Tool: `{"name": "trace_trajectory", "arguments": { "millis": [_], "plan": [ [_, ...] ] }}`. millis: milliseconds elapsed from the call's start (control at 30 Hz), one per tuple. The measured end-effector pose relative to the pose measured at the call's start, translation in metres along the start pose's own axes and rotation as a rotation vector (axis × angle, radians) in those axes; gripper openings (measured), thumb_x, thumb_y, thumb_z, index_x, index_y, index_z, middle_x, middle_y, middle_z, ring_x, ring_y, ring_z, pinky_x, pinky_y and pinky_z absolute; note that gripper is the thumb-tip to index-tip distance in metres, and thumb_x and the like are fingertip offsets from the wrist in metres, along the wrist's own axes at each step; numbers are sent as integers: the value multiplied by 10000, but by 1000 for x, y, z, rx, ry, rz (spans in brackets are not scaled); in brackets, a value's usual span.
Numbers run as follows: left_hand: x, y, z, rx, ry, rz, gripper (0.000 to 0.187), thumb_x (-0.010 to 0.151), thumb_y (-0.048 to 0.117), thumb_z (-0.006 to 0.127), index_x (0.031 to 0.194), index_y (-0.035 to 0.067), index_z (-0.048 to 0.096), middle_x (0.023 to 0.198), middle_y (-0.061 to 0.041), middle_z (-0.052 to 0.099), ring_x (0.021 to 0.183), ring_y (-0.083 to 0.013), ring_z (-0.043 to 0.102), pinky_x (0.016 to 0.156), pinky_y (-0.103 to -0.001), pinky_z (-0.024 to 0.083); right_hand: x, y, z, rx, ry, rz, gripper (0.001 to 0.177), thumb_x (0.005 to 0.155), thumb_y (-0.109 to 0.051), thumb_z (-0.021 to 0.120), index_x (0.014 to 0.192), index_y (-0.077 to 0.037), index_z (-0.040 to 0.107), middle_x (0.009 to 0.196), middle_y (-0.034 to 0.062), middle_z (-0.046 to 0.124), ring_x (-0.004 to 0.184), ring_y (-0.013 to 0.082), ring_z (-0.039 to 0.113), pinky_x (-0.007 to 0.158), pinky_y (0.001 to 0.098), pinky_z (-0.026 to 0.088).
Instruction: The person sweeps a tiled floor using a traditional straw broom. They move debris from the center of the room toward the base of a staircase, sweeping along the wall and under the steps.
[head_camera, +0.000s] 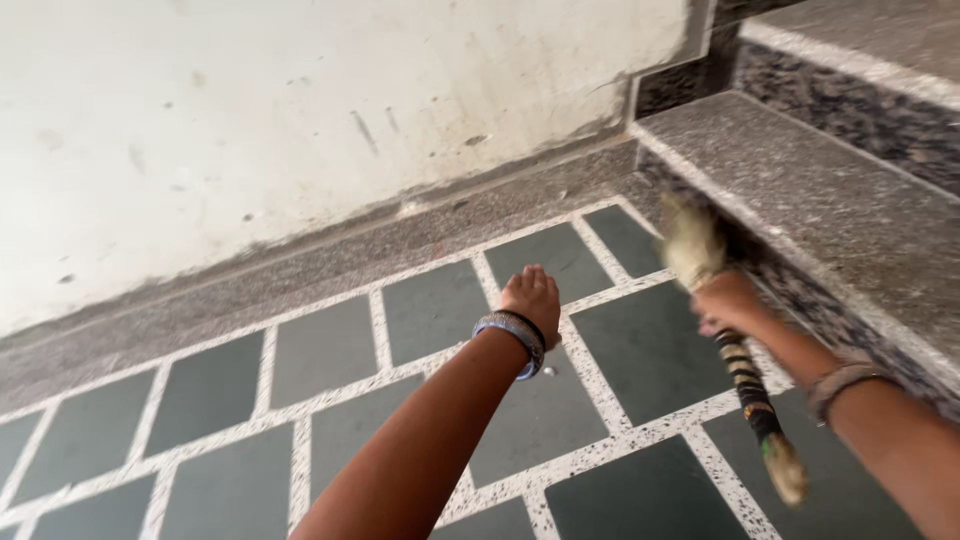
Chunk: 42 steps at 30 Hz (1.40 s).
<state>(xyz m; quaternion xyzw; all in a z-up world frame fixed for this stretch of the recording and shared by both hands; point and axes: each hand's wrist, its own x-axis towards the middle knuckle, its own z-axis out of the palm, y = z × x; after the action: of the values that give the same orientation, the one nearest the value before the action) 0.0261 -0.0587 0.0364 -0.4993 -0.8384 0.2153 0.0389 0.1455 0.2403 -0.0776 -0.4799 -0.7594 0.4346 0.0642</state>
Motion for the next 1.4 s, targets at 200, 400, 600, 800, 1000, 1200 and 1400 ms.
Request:
{"name": "trace_trajectory", "arguments": {
  "millis": [200,400,600,800,1000,1200,1400],
  "plan": [
    [42,30,31,28,37,16,813,1011,387,596,1567,-72,219,1635,-284,235,1509,-387,240,1216,-484,245,-71,-24,8,23,-212,-211,529,917,-74,617,1443,-86,564,709,128,671,492,201,616,433,339,520],
    [38,19,15,-129,8,24,1025,917,534,693,1587,-45,178,1674,-233,160,1558,-336,151,1243,-432,214,-99,-44,-26,-65,88,-145,290,989,-115,560,1241,11,629,740,150,661,512,223,632,421,329,503],
    [45,7,19,-180,-13,8,1039,939,578,662,1592,-54,158,1676,-249,160,1561,-366,145,1246,-451,213,-63,20,8,-231,-38,87,192,943,-39,612,1042,118,661,766,161,733,513,177,711,431,269,585],
    [55,18,34,-273,-50,50,1048,939,567,658,1598,-37,111,1682,-250,109,1565,-364,110,1253,-454,189,-118,-37,-5,25,-51,-52,403,912,-58,641,1291,-192,611,684,116,658,428,159,536,389,268,474],
    [57,18,47,-300,-40,67,1054,934,581,659,1591,-56,135,1679,-259,124,1565,-364,126,1248,-458,195,-100,-40,-14,38,147,147,349,987,-111,622,1295,39,687,730,113,645,462,150,573,389,264,485],
    [61,29,65,-345,-60,69,1033,933,553,665,1589,-65,161,1683,-241,141,1568,-350,139,1255,-440,196,-109,-9,33,-42,-178,-8,454,935,-93,602,1389,-106,608,707,127,646,459,185,577,395,286,493],
    [60,36,63,-348,-66,93,932,973,490,596,1600,-54,174,1686,-228,176,1572,-346,169,1263,-428,212,-113,-67,-8,25,-67,-208,442,965,-155,603,1405,-115,584,692,85,668,470,147,598,415,279,513]
  ]
}}
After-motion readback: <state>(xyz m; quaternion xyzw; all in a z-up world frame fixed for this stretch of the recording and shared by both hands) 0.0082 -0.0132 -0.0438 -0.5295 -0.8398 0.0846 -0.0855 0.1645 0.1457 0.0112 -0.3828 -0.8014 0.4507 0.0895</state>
